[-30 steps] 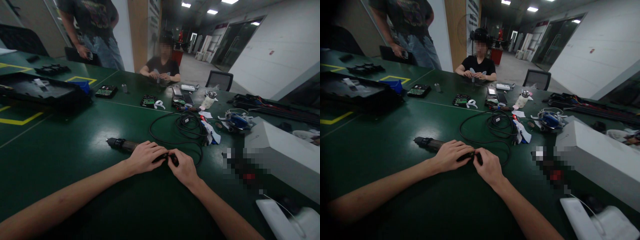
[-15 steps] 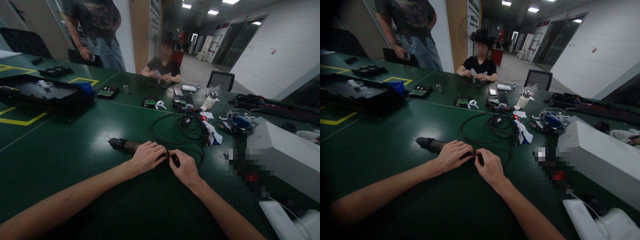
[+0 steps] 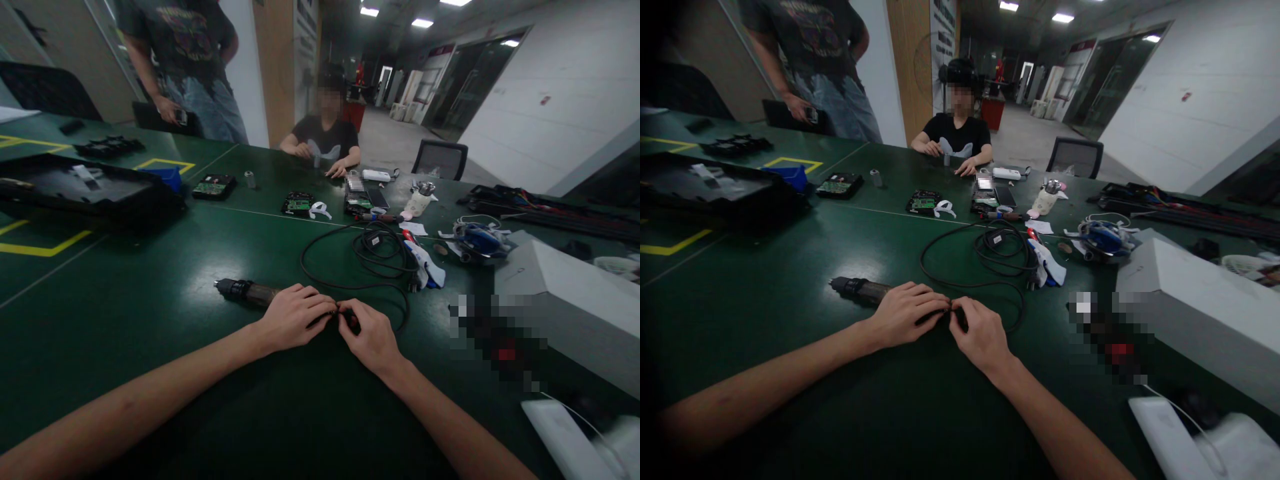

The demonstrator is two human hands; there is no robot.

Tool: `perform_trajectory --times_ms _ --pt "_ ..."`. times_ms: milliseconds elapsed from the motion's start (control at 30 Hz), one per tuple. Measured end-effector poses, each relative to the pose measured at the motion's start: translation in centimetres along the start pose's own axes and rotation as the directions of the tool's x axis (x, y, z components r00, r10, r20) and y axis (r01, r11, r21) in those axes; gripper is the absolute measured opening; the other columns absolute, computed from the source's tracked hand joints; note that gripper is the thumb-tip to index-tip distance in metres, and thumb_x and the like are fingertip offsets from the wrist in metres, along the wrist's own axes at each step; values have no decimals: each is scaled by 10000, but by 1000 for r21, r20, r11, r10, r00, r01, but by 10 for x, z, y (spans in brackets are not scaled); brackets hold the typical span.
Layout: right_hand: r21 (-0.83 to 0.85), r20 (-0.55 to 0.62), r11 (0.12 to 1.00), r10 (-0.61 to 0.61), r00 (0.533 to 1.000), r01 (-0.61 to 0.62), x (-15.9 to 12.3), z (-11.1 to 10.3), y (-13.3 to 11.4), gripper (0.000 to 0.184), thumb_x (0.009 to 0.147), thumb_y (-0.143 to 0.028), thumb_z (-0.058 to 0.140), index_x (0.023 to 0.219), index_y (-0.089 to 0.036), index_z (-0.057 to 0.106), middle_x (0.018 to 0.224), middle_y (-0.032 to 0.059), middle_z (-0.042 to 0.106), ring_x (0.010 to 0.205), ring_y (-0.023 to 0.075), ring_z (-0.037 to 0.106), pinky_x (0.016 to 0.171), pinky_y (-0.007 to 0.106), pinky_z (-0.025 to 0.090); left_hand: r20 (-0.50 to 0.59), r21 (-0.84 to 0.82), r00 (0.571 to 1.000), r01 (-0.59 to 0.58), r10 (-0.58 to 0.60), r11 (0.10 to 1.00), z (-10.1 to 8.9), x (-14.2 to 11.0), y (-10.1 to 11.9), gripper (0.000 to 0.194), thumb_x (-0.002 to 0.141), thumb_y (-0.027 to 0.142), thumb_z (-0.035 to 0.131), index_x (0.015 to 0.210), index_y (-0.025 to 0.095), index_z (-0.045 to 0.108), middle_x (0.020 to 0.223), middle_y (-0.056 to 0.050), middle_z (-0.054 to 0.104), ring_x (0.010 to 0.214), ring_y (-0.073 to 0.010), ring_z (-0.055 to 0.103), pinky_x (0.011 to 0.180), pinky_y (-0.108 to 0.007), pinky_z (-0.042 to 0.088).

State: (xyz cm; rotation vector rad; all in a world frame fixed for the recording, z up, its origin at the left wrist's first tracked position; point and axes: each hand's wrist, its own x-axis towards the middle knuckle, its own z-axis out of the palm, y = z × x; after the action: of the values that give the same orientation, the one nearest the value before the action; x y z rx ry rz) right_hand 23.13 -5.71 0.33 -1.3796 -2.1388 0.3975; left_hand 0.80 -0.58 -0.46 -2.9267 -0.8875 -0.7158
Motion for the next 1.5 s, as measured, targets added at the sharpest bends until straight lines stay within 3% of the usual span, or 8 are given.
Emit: perform_trajectory --times_ms 200,367,533,700,833,1000,1167,1500 --pt "7 3 1000 -7 1000 7 1 -2 -1 169 983 -218 588 1135 -246 656 1080 63 731 887 217 707 748 316 570 0 42 996 85 -85 996 3 0 -1 224 1027 418 548 1101 235 653 1020 -17 741 931 -197 663 804 -362 424" --pt "-4 -1 1000 -8 1000 8 1 -2 -1 142 985 -222 587 1109 -244 653 1035 55 731 877 214 709 742 308 563 -9 23 1000 -28 28 999 2 -1 -1 249 1028 367 535 1231 268 640 1221 -13 718 1033 -192 654 817 -357 430" --pt "-7 1 1000 -2 1000 2 1 -2 -1 150 976 -222 599 1115 -245 648 1053 51 735 866 211 707 725 306 556 -8 41 999 53 -53 998 3 -2 -1 244 1036 409 530 1146 237 663 1096 -21 742 961 -193 661 812 -362 433" --pt "-8 -7 1000 -13 1000 13 1 0 1 124 983 -226 588 1087 -243 653 1055 59 735 874 214 711 743 308 563 -23 31 999 -34 35 999 3 -2 -2 257 1037 360 513 1229 275 661 1211 -16 724 1022 -185 656 816 -343 434" --pt "-1 -8 1000 -8 1000 8 1 0 1 161 978 -217 594 1124 -248 656 1078 60 735 884 217 713 749 309 568 -18 53 999 49 -48 997 2 -2 0 229 1038 400 527 1109 234 668 1084 -22 739 957 -190 660 809 -353 435" --pt "-7 -23 1000 -6 1000 6 1 0 0 139 974 -221 596 1095 -247 658 1033 52 735 870 215 715 746 304 568 -5 13 1000 -27 27 1000 0 -2 -1 236 1038 358 519 1225 277 638 1242 1 713 1042 -190 652 823 -362 433" --pt "0 2 1000 6 1000 -6 1 0 0 169 979 -224 595 1139 -247 647 1045 50 725 864 212 707 751 312 571 -15 40 999 49 -49 998 3 -2 -1 223 1036 404 530 1120 236 650 1086 -18 744 954 -200 658 807 -374 426" --pt "5 0 1000 5 1000 -5 2 1 0 163 988 -216 587 1139 -245 641 1050 50 726 883 214 703 755 310 561 3 42 999 50 -50 998 3 -2 -2 230 1034 404 530 1134 234 648 1096 -20 742 966 -206 652 810 -378 415"
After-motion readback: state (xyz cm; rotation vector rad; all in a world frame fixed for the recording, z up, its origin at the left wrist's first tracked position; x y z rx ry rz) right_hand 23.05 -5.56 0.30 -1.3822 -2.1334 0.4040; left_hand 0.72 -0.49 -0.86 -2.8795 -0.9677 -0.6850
